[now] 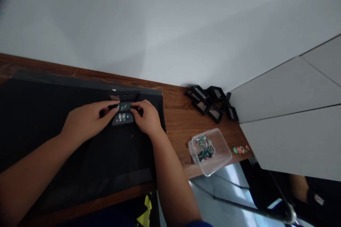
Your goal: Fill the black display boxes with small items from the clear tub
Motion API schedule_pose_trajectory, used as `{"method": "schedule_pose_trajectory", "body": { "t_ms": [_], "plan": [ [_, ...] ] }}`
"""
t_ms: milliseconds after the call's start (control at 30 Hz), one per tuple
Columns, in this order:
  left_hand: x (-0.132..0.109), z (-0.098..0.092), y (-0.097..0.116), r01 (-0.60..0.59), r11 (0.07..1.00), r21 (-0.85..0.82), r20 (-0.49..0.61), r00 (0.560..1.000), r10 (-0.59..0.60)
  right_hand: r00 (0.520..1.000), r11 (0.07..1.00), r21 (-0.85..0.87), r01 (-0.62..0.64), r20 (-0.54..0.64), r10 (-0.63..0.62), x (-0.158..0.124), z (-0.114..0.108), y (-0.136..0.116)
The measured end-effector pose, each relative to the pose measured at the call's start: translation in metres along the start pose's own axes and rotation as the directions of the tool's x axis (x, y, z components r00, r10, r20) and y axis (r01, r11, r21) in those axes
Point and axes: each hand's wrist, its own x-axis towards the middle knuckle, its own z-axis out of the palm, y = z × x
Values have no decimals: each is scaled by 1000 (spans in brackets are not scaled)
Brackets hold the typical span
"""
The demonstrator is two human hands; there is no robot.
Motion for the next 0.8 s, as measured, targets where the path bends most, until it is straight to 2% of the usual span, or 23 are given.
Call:
{"method": "schedule_pose_trajectory", "body": {
  "t_ms": [233,433,533,633,800],
  "plan": [
    [2,-1,-1,21,1000,-22,-15,1000,-22,999,1000,5,-5,47,4,3,-1,0],
    [3,-2,2,45,999,-24,-33,998,-46,998,997,44,-61,1,61,2,-1,0],
    [3,-3,2,49,998,-38,-31,998,-50,998,995,87,-55,15,54,-1,-1,2],
    [4,-5,0,47,998,-52,2,999,-47,999,987,157,-23,50,15,-4,-5,4],
    [7,-7,-9,-21,999,-42,103,994,25,995,974,226,-9,103,-15,-8,-16,9]
  ]
}}
